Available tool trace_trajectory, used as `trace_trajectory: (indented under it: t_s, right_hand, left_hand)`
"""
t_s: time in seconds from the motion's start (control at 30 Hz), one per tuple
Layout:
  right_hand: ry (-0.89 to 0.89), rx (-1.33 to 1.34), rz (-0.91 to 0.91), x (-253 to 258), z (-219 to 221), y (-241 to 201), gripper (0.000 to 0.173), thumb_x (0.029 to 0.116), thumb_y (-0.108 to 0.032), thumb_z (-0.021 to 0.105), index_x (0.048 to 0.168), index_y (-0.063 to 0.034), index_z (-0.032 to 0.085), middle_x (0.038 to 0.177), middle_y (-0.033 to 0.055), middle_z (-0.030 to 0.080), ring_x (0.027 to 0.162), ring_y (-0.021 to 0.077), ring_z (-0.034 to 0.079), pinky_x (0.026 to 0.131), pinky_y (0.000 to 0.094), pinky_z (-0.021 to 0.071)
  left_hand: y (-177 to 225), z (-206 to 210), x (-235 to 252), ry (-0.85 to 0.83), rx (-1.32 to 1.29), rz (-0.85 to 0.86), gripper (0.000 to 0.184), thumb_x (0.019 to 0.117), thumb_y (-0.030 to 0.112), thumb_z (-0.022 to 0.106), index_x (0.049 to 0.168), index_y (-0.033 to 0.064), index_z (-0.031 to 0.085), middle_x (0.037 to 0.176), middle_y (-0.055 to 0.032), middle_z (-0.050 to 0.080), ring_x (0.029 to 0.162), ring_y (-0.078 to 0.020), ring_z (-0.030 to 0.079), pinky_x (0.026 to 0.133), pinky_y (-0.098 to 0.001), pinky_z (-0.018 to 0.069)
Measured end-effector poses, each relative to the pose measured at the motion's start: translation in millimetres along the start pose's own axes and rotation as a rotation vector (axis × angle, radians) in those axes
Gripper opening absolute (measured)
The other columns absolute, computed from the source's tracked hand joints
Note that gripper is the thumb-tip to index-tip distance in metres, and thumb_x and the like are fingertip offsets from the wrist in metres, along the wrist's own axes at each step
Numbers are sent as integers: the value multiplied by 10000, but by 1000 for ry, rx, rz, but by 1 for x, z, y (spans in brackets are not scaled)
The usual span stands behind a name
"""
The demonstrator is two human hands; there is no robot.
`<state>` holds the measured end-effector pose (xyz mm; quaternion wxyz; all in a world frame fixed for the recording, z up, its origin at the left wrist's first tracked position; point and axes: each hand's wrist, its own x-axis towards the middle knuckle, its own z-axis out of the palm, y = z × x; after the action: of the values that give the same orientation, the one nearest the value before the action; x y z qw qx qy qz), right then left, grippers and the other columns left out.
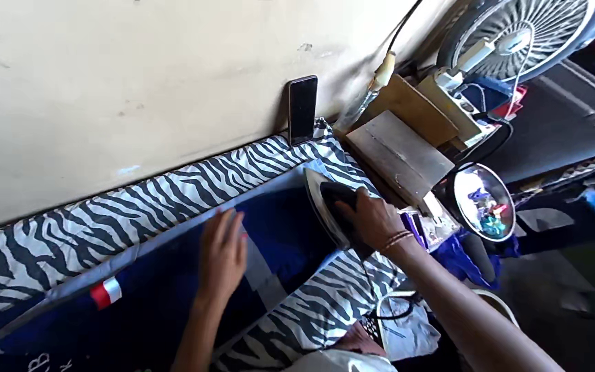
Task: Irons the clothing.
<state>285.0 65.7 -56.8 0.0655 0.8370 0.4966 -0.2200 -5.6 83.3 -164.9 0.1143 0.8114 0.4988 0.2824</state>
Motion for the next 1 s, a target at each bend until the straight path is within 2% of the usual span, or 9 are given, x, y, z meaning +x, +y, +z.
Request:
trace_trajectory:
  t_s: [0.07,0.13,0.2,0.37,0.47,0.53,0.7,0.87,1.0]
  right_hand:
    - [-31,16,12,4,10,15,648,1089,-467,469,1428,85,448,1207,361,641,1157,537,634,972,663,493]
    - [-60,8,17,3,8,16,637,1090,-469,466,1419,76,450,1199,348,648,1147,526,644,955,652,504]
    - [-98,14,1,9,1,6,634,1094,-465,459,1419,80,457,1244,341,635,1193,511,626,986,637,490]
    - [-141,22,-121,39,-2,-42,615,1093,-464,461,1415,61,466,1276,319,628,1235,478,611,1012,618,482]
    - [-205,-10,-141,15,8,-35,623,1097,-464,450,1459,42,418,1250,324,638,1187,495,637,974,625,508]
    - [-207,-52,-102,-1,12,-23,604,1099,-463,445,1449,29,425,1192,314,663,1132,499,662,930,617,529]
    - [-179,-49,-83,-4,16,-32,595,1099,-475,433,1417,28,450,1179,296,671,1134,483,666,926,608,527]
    - [-166,-52,-145,16,3,-43,615,1096,-479,440,1428,39,465,1229,318,650,1182,493,638,966,615,503]
    - [-209,-8,-226,15,12,-67,641,1088,-499,449,1432,42,451,1227,320,648,1177,495,639,967,632,504]
  left_hand:
    - [10,24,27,-124,11,107,402,1012,208,559,1387,83,634,1515,-176,523,1438,-423,436,1151,-675,306]
    - [12,40,42,-187,24,127,295,1014,207,572,1211,59,734,1455,-165,585,1413,-408,475,1149,-698,277]
    - [11,51,49,-193,64,139,278,1016,177,558,1160,21,737,1315,-185,667,1294,-399,588,1112,-663,354]
    - [11,69,48,-199,144,153,467,995,211,607,1420,19,582,1440,-197,586,1341,-390,554,1083,-636,392]
    - [0,45,45,-174,160,10,419,1025,225,569,1395,33,608,1336,-227,640,1239,-422,609,1032,-652,412]
    - [-10,23,55,-225,139,-112,355,1060,228,499,1256,-11,673,1214,-255,673,1168,-455,627,983,-659,434]
    - [-23,17,96,-577,-23,-269,386,1079,258,487,1115,-60,703,1077,-265,698,1115,-423,639,1032,-626,399]
    - [-8,23,55,-201,85,-70,311,972,70,621,1272,15,678,1312,-262,625,1257,-478,561,1052,-644,402]
    - [-54,-4,-33,-23,226,-77,507,1033,349,472,1427,46,575,1502,-218,521,1419,-472,437,1123,-719,292]
